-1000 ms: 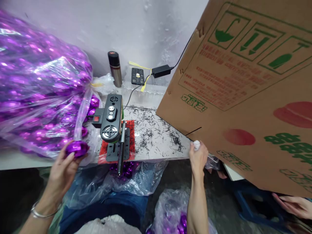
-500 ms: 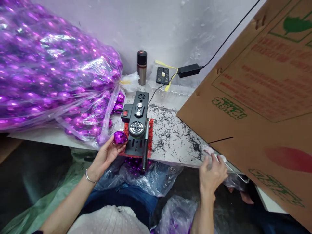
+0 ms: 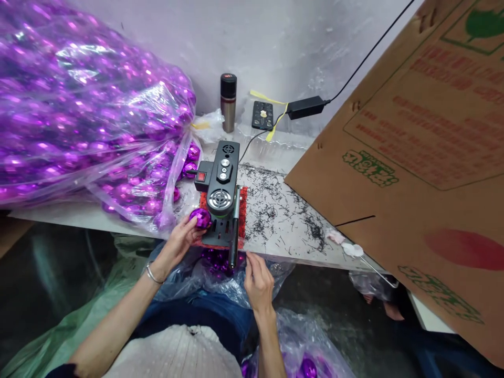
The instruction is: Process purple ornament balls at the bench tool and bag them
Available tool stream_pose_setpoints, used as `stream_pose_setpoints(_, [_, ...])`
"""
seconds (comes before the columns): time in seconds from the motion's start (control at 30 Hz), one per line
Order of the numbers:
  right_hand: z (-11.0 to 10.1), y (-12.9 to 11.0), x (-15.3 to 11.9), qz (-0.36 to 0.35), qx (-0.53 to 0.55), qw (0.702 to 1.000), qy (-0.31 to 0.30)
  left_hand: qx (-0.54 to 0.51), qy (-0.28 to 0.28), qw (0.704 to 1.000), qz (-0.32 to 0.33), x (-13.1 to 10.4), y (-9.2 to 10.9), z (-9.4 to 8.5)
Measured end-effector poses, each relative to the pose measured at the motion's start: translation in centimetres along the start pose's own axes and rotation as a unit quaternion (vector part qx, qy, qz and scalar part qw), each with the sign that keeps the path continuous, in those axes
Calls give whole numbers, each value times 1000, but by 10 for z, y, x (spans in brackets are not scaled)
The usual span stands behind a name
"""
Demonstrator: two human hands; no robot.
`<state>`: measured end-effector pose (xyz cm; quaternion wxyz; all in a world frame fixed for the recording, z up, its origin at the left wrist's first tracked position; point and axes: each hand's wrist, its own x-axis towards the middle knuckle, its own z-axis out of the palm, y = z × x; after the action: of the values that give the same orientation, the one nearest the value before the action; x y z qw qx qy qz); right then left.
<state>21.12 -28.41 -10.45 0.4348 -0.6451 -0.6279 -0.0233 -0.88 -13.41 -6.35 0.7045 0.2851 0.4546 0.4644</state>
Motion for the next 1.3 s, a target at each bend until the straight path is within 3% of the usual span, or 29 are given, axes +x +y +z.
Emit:
stream_pose_setpoints(0.1, [4, -10, 1, -32, -4, 999, 13, 146, -2, 985, 92, 7, -15, 3])
stream_pose_setpoints(0.2, [4, -17, 1, -42, -2, 999, 7, 285, -10, 944, 167, 14, -24, 5])
stream_pose_setpoints(0.3, [2, -19, -1, -42, 3, 999, 2, 355, -5, 909, 220, 18, -26, 7])
stream_pose_setpoints(0.57, [-11, -33, 22, -65, -23, 996, 63, 353, -54, 895, 266, 25, -37, 22])
stream_pose_setpoints(0.73, [-19, -46, 74, -107, -4, 981, 159, 355, -72, 892, 272, 28, -44, 20])
stream_pose_setpoints(0.8, [-21, -52, 99, -161, 7, 975, 153, 354, -77, 890, 276, 28, -45, 18])
stream_pose_setpoints(0.87, [-21, -59, 120, -208, 24, 972, 109, 351, -79, 890, 281, 27, -46, 18])
stream_pose_setpoints(0.93, [-17, -66, 133, -215, 47, 971, 96, 352, -79, 889, 282, 27, -46, 18])
stream_pose_setpoints(1.03, [-1, -75, 138, -183, 79, 970, 138, 360, -78, 888, 275, 27, -47, 19])
stream_pose_setpoints(1.3, [44, -68, 117, -144, 128, 957, 215, 329, -82, 903, 263, 26, -48, 19])
